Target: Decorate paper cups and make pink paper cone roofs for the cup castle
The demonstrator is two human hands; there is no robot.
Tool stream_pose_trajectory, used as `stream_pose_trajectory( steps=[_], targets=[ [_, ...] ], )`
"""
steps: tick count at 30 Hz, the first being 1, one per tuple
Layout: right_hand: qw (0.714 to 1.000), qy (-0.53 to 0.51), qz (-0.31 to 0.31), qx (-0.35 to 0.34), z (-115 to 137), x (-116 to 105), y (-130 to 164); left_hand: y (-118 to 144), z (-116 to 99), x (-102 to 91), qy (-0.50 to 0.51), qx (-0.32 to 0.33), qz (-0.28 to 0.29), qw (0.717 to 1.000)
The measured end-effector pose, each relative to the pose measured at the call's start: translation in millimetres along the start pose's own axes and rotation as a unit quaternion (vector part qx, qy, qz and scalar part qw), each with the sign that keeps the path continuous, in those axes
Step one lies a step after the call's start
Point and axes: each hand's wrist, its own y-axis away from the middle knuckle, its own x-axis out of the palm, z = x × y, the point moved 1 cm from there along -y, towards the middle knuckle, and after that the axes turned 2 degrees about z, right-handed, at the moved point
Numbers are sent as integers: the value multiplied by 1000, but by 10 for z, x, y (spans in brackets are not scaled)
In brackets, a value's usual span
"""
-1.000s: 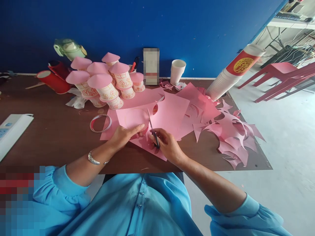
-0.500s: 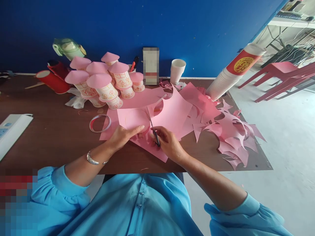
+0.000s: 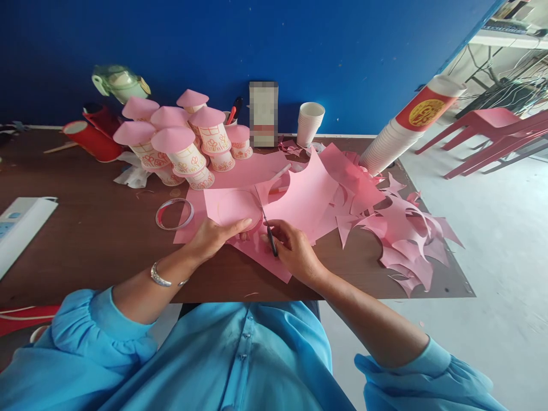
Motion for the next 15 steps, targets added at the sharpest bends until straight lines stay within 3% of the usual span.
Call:
stream_pose_trajectory(
  steps=[15],
  targets=[
    [999,-34,14,8,-7,31,-7,8,8,-18,-22,23,14,999]
  ],
)
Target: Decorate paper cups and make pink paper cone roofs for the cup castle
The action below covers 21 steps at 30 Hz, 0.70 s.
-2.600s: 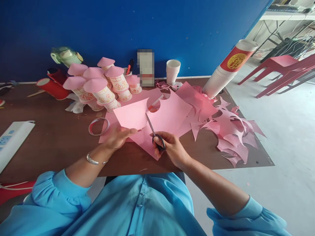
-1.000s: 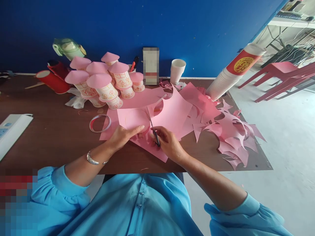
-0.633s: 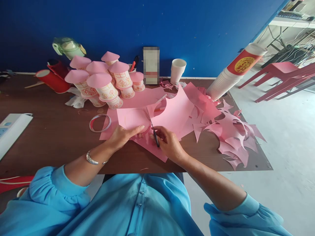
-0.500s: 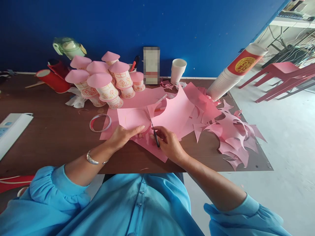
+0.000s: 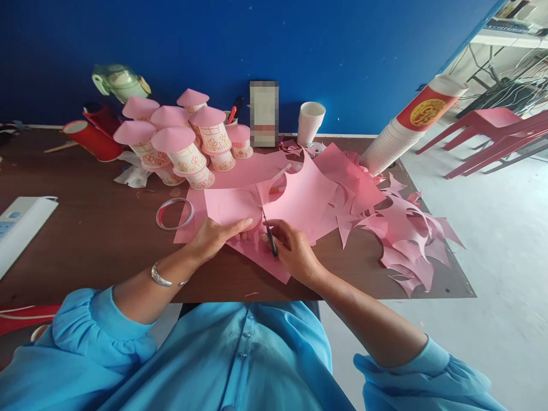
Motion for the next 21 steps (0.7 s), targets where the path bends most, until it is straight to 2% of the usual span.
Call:
stream_pose_trajectory(
  steps=[21],
  targets=[
    [1000,-16,20,-9,38,5,33,-7,-32,3,-14,-9,10,1000]
  ],
)
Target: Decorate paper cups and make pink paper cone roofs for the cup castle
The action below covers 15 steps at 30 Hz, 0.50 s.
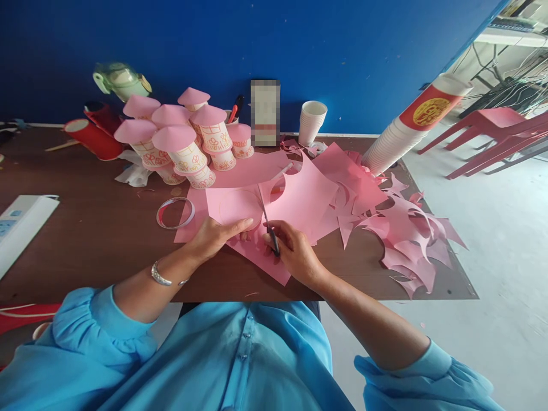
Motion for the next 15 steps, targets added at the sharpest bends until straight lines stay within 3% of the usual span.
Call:
stream_pose_trajectory(
  steps=[15],
  targets=[
    [1000,-13,6,5,34,-20,25,1,-4,-23,-16,-40,1,999]
  ],
)
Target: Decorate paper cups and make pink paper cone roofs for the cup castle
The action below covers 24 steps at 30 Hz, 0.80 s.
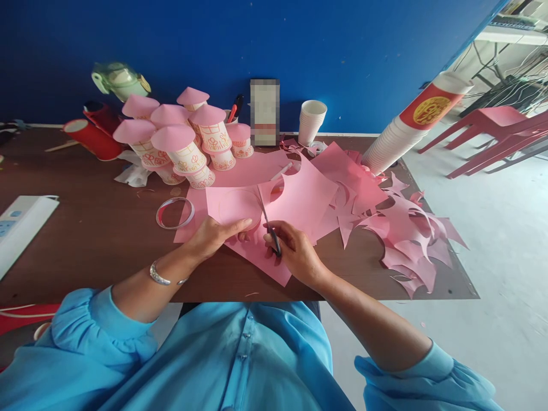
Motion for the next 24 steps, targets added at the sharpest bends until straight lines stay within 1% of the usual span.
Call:
stream_pose_trajectory(
  steps=[6,11,18,24],
  targets=[
    [1000,-1,5,5,12,-18,6,1,0,-6,14,-1,6,1000],
    [1000,-4,8,11,2,-37,2,10,22,-25,7,-11,7,1000],
    [1000,4,15,7,-3,-62,17,-4,37,-37,14,-9,9,1000],
    [1000,11,12,10,-11,-73,22,1,21,-44,12,-13,-1,1000]
  ],
)
